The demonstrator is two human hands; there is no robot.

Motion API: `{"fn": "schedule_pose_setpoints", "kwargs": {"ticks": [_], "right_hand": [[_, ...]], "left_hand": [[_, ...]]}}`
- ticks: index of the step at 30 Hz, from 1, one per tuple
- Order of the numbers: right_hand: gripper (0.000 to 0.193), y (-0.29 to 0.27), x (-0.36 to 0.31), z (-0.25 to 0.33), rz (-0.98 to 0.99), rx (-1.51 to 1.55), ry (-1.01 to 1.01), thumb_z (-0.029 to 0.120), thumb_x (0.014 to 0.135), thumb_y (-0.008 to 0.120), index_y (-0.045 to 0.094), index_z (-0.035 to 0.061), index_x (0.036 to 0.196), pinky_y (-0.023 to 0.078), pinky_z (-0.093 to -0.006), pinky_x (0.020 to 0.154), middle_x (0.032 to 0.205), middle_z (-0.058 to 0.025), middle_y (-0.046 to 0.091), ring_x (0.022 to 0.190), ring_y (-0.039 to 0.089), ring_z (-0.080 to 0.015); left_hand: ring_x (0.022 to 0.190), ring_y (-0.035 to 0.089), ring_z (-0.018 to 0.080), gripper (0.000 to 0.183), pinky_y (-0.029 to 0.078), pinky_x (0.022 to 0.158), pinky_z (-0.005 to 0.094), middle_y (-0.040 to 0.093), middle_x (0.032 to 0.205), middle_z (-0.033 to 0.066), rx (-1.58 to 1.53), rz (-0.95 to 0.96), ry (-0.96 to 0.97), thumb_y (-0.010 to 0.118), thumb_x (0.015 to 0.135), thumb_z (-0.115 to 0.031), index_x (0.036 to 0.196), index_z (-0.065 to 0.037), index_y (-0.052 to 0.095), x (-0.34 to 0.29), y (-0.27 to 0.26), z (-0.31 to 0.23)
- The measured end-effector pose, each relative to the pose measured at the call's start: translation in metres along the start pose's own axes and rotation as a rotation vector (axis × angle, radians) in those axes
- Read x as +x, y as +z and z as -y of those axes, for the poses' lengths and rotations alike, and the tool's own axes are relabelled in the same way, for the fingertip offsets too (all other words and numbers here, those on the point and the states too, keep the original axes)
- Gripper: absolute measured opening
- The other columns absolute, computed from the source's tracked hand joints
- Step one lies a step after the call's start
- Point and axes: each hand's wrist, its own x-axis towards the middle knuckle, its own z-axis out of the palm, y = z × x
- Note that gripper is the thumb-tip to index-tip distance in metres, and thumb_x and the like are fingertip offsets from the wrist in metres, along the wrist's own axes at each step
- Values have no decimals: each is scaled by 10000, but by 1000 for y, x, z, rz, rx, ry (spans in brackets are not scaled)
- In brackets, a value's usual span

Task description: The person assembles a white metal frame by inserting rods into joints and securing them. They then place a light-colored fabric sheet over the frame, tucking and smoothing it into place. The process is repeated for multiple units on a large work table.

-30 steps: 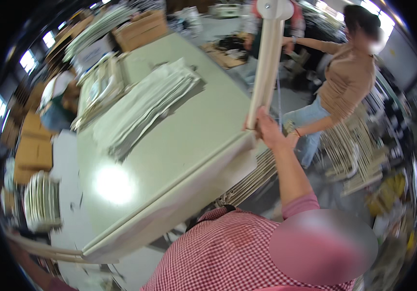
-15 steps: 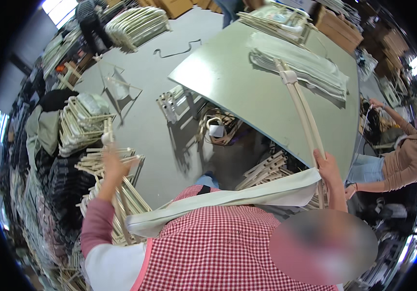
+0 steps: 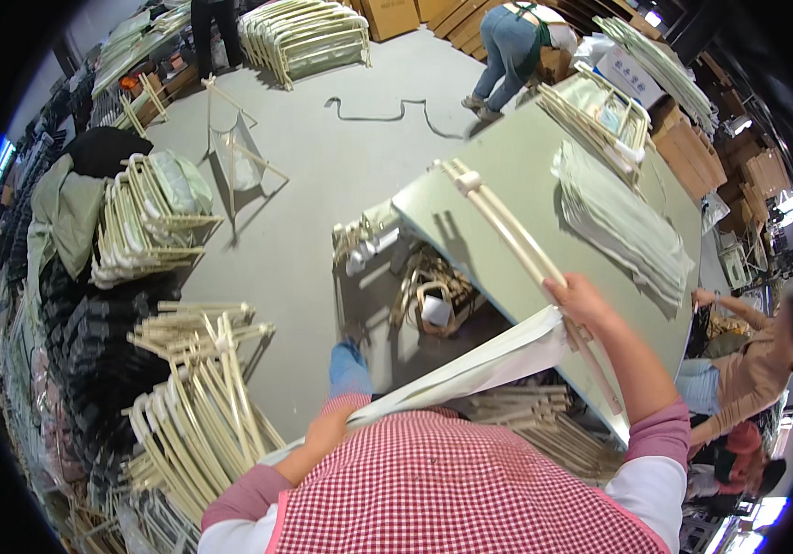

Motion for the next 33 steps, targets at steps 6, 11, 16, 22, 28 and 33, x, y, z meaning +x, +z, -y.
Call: {"fn": "schedule_pose_setpoints", "kwargs": {"ticks": [6, 11, 16, 22, 28, 33], "right_hand": [[473, 2, 218, 138, 232, 162, -260, 430, 967, 536, 618, -2, 1141, 479, -373, 808, 1017, -126, 668, 919, 616, -217], [595, -15, 333, 109, -156, 304, -132, 485, 948, 527, 524, 9, 1305, 408, -402, 995, 1207, -157, 618, 1141, 560, -274], [827, 112, 355, 44, -273, -341, 130, 553, 893, 540, 302, -1, 1460, 227, -490, 1145, 1521, -218, 287, 1402, 282, -372], [766, 145, 386, 47, -493, -398, 81, 491, 931, 472, 227, 46, 1504, 106, -585, 1139, 1563, -192, 190, 1443, 175, -360], [731, 127, 400, 46, -467, -353, 29, 438, 913, 511, 277, 54, 1490, 139, -587, 1118, 1552, -201, 216, 1423, 211, -397], [770, 137, 401, 38, -528, -283, 11, 435, 872, 583, 296, 72, 1487, 142, -593, 1120, 1550, -221, 211, 1427, 209, -388]], "left_hand": [[868, 655, 377, 608, 518, 743, 444, 678, 932, 181, 115, -323, 15, 775, 708, -377, 1232, -156, 560, 108, -172, 33], [716, 652, 354, 509, 515, 644, 428, 651, 736, 150, 300, -614, 169, 759, 713, -312, 1171, -153, 607, 264, -342, 48], [800, 659, 379, 431, 508, 699, 464, 674, 816, 172, 206, -620, 171, 684, 786, -369, 1181, -209, 612, 491, -419, 47], [894, 657, 385, 428, 502, 757, 463, 691, 933, 187, 57, -604, 130, 649, 808, -381, 1178, -169, 622, 746, -351, 39], [957, 647, 363, 507, 489, 828, 413, 685, 1012, 196, -214, -403, 114, 631, 835, -409, 1208, -66, 614, 886, -217, 51], [1244, 484, 313, 787, 371, 1058, 416, 531, 1343, 205, -352, -180, -140, 613, 884, -514, 1375, 67, 414, 908, -146, 52]]}}
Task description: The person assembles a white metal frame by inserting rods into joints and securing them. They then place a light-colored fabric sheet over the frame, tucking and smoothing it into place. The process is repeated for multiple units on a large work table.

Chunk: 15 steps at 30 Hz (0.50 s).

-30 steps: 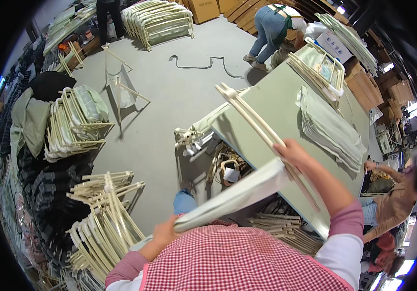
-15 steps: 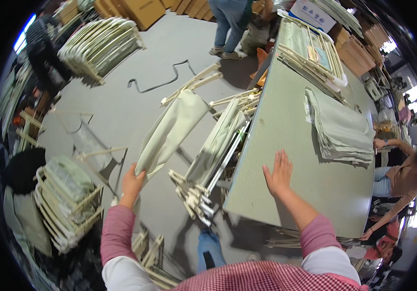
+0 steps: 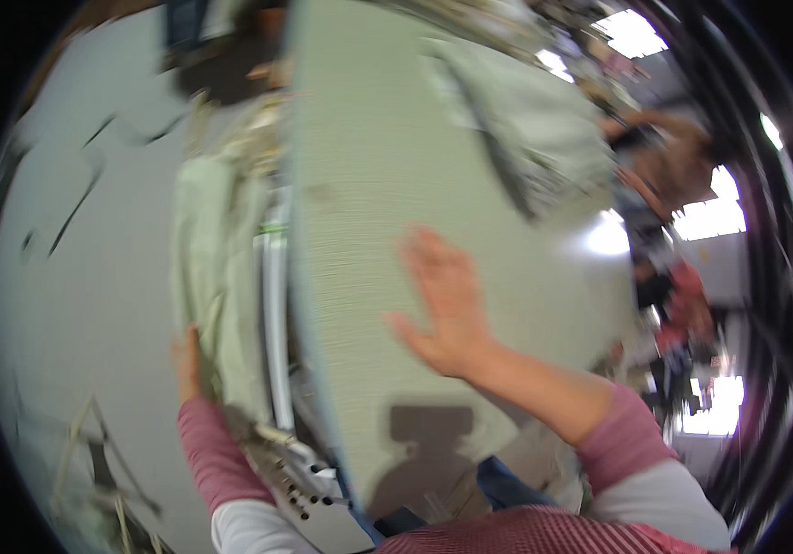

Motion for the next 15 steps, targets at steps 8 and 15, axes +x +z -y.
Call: {"fn": "schedule_pose_setpoints", "kwargs": {"ticks": [8, 15], "right_hand": [[735, -21, -31, -4, -114, 202, 37, 419, 898, 569, 311, 11, 1453, 141, -512, 1163, 1535, -202, 232, 1426, 213, -348], [482, -110, -272, -173, -605, 176, 688, 251, 850, 665, 513, 86, 1276, 425, -454, 967, 1282, -166, 523, 1134, 530, -324]], "left_hand": [[1073, 583, 303, 626, 466, 918, 398, 615, 1166, 174, 260, 538, 249, 572, 932, -444, 1322, 37, 479, 22, -12, 21], [981, 613, 199, 508, 438, 684, 368, 641, 1138, 35, 423, 382, 181, 487, 967, -459, 1364, -142, 478, -44, -103, 17]]}}
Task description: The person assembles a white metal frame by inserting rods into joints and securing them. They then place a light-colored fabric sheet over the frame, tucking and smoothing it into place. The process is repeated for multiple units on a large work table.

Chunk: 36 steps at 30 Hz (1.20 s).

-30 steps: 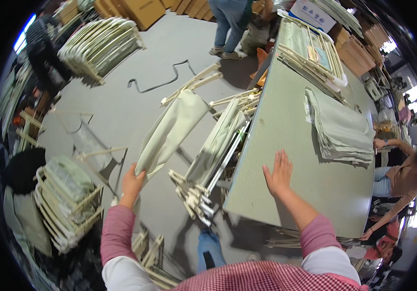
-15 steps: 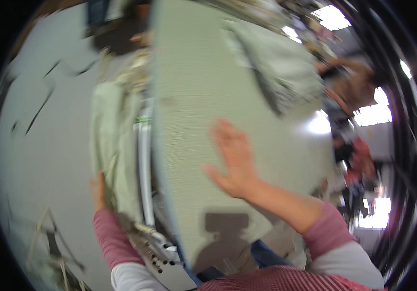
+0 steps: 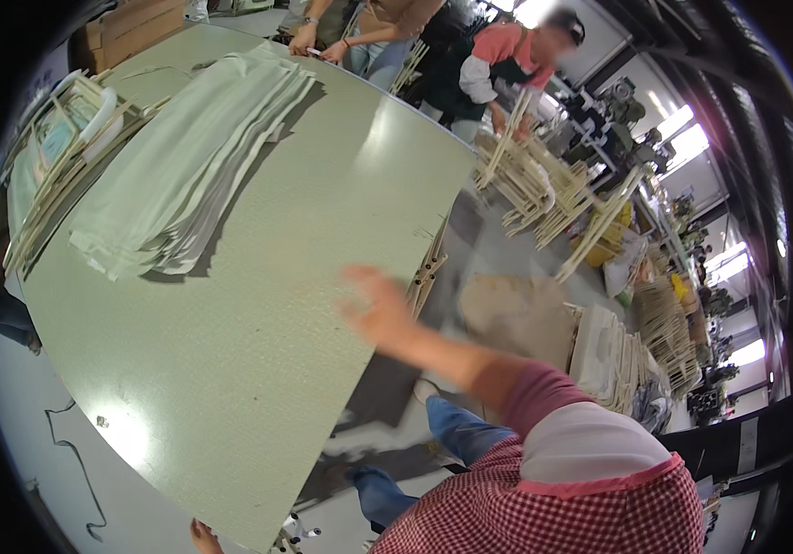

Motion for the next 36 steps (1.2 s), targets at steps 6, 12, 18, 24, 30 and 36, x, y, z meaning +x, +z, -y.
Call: {"fn": "schedule_pose_setpoints", "kwargs": {"ticks": [6, 12, 18, 24, 30, 36], "right_hand": [[216, -132, -100, -326, -108, -346, 708, 179, 870, 510, 635, 12, 926, 508, -459, 783, 932, -221, 662, 899, 626, -413], [352, -20, -102, -545, 422, -212, 1107, 229, 928, 504, 641, 21, 1177, 462, -460, 968, 1261, -219, 590, 1174, 555, -379], [610, 84, -68, -584, -42, 806, 1664, 425, 953, 517, 428, 25, 1405, 396, -442, 1045, 1449, -188, 435, 1317, 438, -348], [394, 83, -76, -607, -225, 1298, 1743, 402, 905, 630, 606, 60, 1097, 500, -418, 781, 1015, -130, 627, 930, 612, -297], [237, 23, -107, -633, -421, 1019, 1635, 283, 837, 711, 646, 63, 779, 413, -385, 448, 573, -44, 522, 459, 499, -190], [297, -83, -146, -599, -326, 508, 1460, 245, 781, 692, 631, -45, 769, 456, -427, 531, 593, -142, 589, 539, 592, -282]], "left_hand": [[978, 597, 217, 413, 446, 795, 403, 647, 1062, 120, 295, -120, -147, 499, 980, -388, 1178, -43, 611, -202, 0, -59], [959, 600, 209, 375, 462, 800, 381, 647, 1041, 106, 345, 17, -217, 514, 980, -351, 1168, -42, 613, -351, 163, -137], [939, 603, 200, 338, 478, 805, 360, 647, 1019, 92, 349, 145, -264, 528, 979, -314, 1158, -41, 614, -429, 309, -186], [920, 605, 191, 300, 495, 810, 339, 647, 997, 78, 354, 281, -264, 543, 979, -277, 1147, -40, 616, -472, 390, -212], [901, 608, 183, 264, 511, 815, 318, 647, 975, 64, 235, 558, -109, 557, 979, -241, 1137, -39, 618, -536, 448, -304], [893, 592, 230, 328, 459, 825, 375, 657, 938, 117, 162, 1047, 467, 496, 996, -295, 953, -27, 680, -579, 555, -570]]}}
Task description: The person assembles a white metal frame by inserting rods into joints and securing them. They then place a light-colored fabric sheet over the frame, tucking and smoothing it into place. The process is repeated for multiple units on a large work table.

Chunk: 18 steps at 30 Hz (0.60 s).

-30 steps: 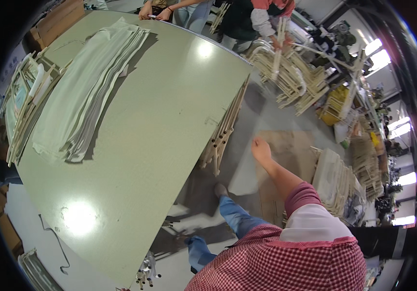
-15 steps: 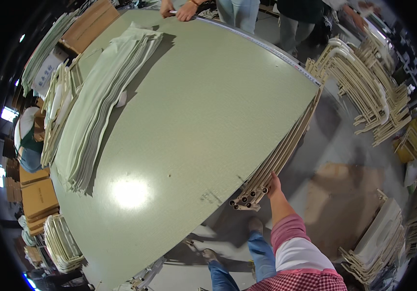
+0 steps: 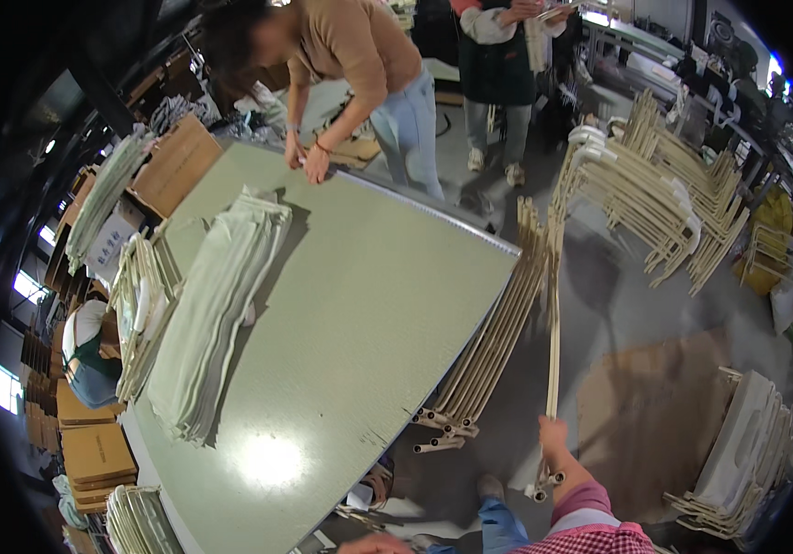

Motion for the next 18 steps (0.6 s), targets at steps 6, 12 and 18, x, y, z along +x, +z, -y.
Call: {"fn": "schedule_pose_setpoints", "kwargs": {"ticks": [6, 12, 18], "right_hand": [[345, -102, -73, 31, -172, -400, -271, 285, 774, 670, 657, -56, 825, 492, -470, 664, 692, -219, 625, 694, 646, -371], [348, -216, -177, 76, -269, -583, -579, 315, 821, 653, 608, -29, 794, 474, -503, 685, 757, -262, 631, 766, 617, -462], [257, -282, -275, 118, -248, -627, -700, 303, 832, 637, 597, 55, 780, 458, -510, 645, 710, -219, 605, 742, 581, -463]], "left_hand": [[798, 583, 264, 479, 422, 881, 438, 686, 807, 130, -47, 494, 940, 381, 1032, -347, 851, -29, 691, 26, 45, -227], [698, 563, 240, 375, 489, 709, 376, 618, 793, 79, -354, 561, 1447, 537, 982, -361, 819, -45, 654, -56, 96, -269], [674, 564, 233, 319, 453, 764, 381, 657, 842, 118, -60, 317, 1360, 478, 995, -316, 878, -54, 618, -122, 27, -231]]}}
